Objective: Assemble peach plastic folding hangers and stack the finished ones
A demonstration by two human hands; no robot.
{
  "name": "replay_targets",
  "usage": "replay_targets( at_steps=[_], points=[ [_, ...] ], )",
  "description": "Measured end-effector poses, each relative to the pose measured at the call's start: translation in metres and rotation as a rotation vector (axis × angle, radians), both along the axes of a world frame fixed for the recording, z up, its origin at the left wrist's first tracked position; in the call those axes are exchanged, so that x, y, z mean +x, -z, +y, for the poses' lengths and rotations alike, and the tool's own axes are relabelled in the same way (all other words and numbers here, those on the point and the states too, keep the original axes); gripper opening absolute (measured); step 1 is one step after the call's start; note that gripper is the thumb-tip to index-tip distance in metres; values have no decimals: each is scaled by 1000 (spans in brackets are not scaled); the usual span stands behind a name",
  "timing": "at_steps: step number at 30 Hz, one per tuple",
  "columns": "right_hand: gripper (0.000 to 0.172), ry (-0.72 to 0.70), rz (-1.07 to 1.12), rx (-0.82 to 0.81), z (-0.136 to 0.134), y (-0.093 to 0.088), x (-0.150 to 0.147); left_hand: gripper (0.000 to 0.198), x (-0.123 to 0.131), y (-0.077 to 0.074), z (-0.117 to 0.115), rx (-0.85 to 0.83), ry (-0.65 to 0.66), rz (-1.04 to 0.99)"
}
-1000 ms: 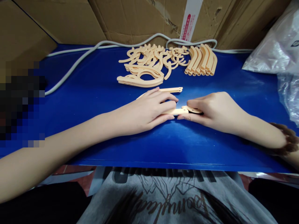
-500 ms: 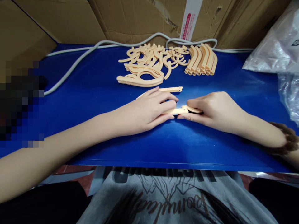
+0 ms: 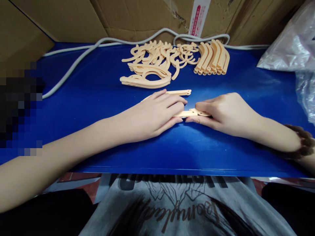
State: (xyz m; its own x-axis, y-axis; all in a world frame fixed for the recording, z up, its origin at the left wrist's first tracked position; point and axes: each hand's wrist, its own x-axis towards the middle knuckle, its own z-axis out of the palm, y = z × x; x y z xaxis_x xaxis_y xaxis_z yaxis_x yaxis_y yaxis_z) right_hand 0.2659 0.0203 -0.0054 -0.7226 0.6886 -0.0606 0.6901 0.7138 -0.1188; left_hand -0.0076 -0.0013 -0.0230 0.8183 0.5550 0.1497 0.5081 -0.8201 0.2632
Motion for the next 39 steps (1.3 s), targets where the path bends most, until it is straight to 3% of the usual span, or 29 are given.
replay_targets(
  at_steps=[7, 21, 31, 39],
  points=[
    [91, 10, -35, -10, -2, -1, -3, 39, -1, -2, 0, 86, 34, 36],
    [103, -1, -58, 7, 0, 0, -1, 34, -3, -1, 1, 102, 57, 27],
    [90, -3, -48, 14, -2, -2, -2, 33, -3, -1, 0, 83, 53, 20],
    [93, -24, -30, 23, -2, 0, -2, 35, -3, 0, 0, 137, 71, 14]
  ],
)
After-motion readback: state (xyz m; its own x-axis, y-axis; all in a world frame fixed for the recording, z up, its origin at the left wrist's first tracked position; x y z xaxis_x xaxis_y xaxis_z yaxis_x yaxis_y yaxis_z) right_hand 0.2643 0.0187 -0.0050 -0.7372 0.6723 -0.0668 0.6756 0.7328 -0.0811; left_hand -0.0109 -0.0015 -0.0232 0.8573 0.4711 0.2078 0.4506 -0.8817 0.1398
